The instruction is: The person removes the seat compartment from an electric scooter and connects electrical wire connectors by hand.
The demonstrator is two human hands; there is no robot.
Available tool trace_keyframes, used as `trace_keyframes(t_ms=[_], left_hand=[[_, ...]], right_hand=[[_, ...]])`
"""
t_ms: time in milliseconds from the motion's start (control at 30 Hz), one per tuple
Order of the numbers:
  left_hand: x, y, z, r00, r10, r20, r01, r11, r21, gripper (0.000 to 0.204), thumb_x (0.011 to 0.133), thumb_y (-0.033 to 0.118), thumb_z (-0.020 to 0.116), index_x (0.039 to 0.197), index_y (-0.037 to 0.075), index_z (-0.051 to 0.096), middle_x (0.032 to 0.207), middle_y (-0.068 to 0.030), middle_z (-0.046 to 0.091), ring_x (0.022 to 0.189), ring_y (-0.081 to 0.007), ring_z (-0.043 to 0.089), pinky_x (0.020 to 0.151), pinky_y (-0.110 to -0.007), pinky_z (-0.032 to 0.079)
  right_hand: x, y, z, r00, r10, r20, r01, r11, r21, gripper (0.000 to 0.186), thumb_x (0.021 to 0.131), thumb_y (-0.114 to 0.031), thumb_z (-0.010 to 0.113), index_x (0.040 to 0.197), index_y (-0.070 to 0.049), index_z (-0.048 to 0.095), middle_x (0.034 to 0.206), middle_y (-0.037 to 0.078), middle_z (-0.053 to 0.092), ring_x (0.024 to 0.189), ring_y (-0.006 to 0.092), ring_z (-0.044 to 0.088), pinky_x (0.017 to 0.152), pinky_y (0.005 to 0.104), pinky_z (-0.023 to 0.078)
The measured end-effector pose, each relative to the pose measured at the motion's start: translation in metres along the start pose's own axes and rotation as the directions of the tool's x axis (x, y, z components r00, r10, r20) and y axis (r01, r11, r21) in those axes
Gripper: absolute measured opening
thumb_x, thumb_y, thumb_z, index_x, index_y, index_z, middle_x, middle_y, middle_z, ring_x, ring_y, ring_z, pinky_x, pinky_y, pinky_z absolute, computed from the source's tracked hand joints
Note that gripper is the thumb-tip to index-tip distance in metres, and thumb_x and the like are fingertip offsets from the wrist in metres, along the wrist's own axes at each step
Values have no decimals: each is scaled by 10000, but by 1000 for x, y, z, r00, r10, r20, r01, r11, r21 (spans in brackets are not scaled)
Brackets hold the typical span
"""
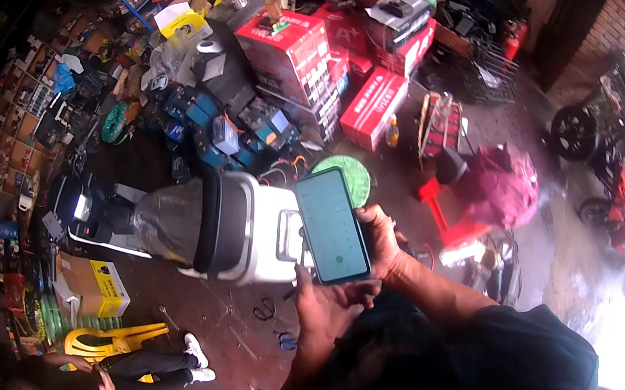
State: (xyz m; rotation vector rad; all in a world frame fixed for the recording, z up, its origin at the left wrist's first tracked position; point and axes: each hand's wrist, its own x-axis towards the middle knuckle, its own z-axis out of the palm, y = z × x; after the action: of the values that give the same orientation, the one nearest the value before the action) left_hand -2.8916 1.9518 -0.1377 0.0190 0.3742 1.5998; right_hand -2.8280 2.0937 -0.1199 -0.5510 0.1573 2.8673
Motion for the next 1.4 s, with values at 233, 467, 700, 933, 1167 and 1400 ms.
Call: trace_keyframes(t_ms=[233, 467, 700, 933, 1167, 1400], left_hand=[[201, 82, -39, 782, 456, -425, 87, 596, 798, 491, 994, 377, 382, 1254, -32, 458, 1036, -200, 623, 907, -309, 645, 713, -377, 550], [313, 133, -46, 466, 515, -719, 50, 796, 603, 271, 957, 152, 462, 1165, -14, 512, 963, -153, 653, 803, -235, 669, 624, -300, 560], [276, 118, -95, -65, 308, -949, -141, 939, 314, 494, 930, 442, 492, 1147, -1, 491, 830, -162, 615, 646, -285, 624, 523, -369, 503], [118, 31, -97, -352, 175, -920, -110, 968, 226, 414, 887, 370, 581, 1047, -11, 546, 811, -154, 631, 615, -245, 638, 490, -343, 520], [-68, -156, -67, -420, -90, -903, -356, 932, 73, 405, 837, 356, 646, 1077, 32, 612, 789, -64, 634, 588, -140, 605, 486, -286, 478], [-292, -426, -124, -451, -190, -872, -361, 932, -16, 360, 819, 396, 666, 1003, 88, 691, 766, -71, 671, 600, -145, 623, 541, -299, 501]], right_hand=[[261, -312, 51, 986, -165, -35, 137, 905, -402, 563, 927, -521, 395, 1267, -89, 515, 1146, 93, 604, 960, 245, 608, 840, 392, 499], [519, -543, 91, 921, -359, -150, 203, 773, -602, 476, 945, -476, 462, 1149, -54, 545, 933, 98, 639, 795, 235, 645, 714, 414, 546], [679, -603, 121, 844, -509, -167, 379, 788, -485, 421, 948, -398, 461, 1162, -46, 549, 1011, 110, 631, 883, 264, 642, 776, 422, 556], [546, -469, 13, 918, -395, 37, 172, 310, -935, 407, 938, -264, 499, 1317, -127, 439, 1104, 61, 537, 997, 182, 562, 842, 440, 522], [219, -233, -129, 635, -265, -726, -701, 198, -685, 145, 878, -265, 558, 798, -144, 551, 537, -29, 426, 345, 90, 343, 307, 249, 250], [73, -79, -334, 722, -8, -692, -632, -415, -654, 91, 881, -274, 539, 834, -200, 515, 584, -30, 453, 426, 105, 419, 388, 258, 310]])
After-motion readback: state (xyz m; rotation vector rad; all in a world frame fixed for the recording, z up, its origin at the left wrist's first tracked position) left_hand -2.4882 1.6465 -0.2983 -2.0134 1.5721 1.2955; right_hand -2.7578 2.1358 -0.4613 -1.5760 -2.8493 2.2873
